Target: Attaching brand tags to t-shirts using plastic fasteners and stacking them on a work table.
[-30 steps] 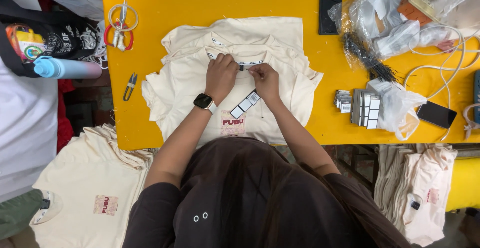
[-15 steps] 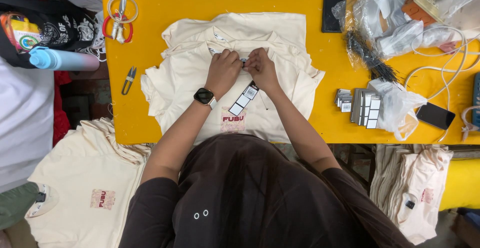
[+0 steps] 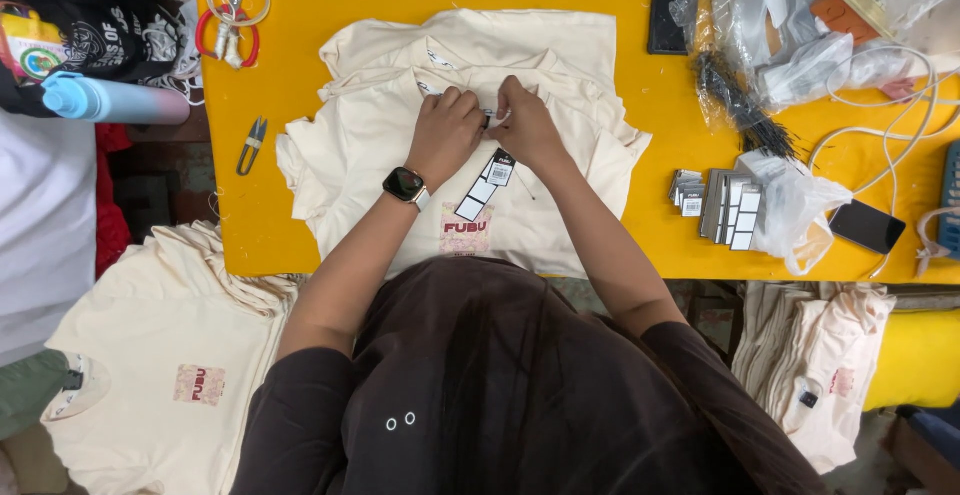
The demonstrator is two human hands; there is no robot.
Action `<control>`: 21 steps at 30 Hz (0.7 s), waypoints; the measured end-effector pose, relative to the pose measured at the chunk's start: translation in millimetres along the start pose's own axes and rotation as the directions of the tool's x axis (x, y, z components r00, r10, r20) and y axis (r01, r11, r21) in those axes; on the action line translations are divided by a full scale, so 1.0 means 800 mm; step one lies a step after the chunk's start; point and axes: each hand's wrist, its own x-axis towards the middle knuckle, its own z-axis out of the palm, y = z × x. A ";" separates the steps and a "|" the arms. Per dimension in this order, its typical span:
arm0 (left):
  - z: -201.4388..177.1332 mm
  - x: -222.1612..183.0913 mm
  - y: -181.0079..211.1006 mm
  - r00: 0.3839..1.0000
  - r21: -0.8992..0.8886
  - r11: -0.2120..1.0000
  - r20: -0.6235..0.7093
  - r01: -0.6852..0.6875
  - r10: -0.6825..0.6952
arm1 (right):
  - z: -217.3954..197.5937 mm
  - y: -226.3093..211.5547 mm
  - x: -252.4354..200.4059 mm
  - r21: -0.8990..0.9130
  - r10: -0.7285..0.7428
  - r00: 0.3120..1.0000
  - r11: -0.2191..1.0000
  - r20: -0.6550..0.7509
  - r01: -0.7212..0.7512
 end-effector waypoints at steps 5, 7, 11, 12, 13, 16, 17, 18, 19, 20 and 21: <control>0.001 0.001 0.002 1.000 -0.007 1.000 0.015 0.009 -0.009 | -0.001 0.013 -0.003 0.061 0.042 0.999 0.997 0.022 -0.043; 0.006 0.003 0.001 1.000 -0.001 1.000 0.022 0.000 0.000 | 0.005 0.023 0.005 0.055 0.017 1.000 0.998 0.012 -0.018; -0.002 -0.002 0.005 1.000 -0.051 0.999 -0.011 0.016 -0.017 | -0.010 0.015 0.003 0.044 -0.091 0.996 0.995 0.023 0.090; -0.008 -0.005 0.007 0.997 -0.088 0.995 -0.059 0.038 -0.043 | -0.019 0.008 -0.001 0.063 -0.100 0.995 0.993 0.020 0.098; 0.008 -0.020 0.018 0.997 -0.086 0.995 -0.061 0.039 -0.045 | -0.023 0.011 0.001 0.062 -0.103 0.994 0.993 0.022 0.102; 0.020 -0.052 0.061 0.992 -0.020 0.992 -0.023 -0.127 0.126 | -0.020 0.015 0.008 -0.102 -0.231 0.973 0.968 -0.002 0.230; 0.001 -0.053 0.084 0.973 -0.035 0.973 0.008 -0.229 0.229 | -0.012 0.013 0.013 -0.097 -0.266 0.964 0.959 0.000 0.265; -0.019 -0.053 0.106 0.943 -0.052 0.943 0.037 -0.328 0.330 | -0.004 0.011 0.016 -0.092 -0.301 0.954 0.950 0.002 0.300; 0.027 -0.059 0.106 0.943 -0.053 0.943 0.035 -0.328 0.330 | 0.004 0.006 0.019 -0.094 -0.301 0.954 0.949 0.003 0.300; 0.072 -0.065 0.105 0.937 0.006 0.938 0.040 -0.348 0.347 | 0.013 0.001 0.022 -0.126 -0.275 0.962 0.954 0.004 0.273; 0.117 -0.069 0.104 0.931 0.068 0.928 0.043 -0.365 0.363 | 0.021 -0.004 0.026 -0.159 -0.252 0.968 0.955 0.004 0.249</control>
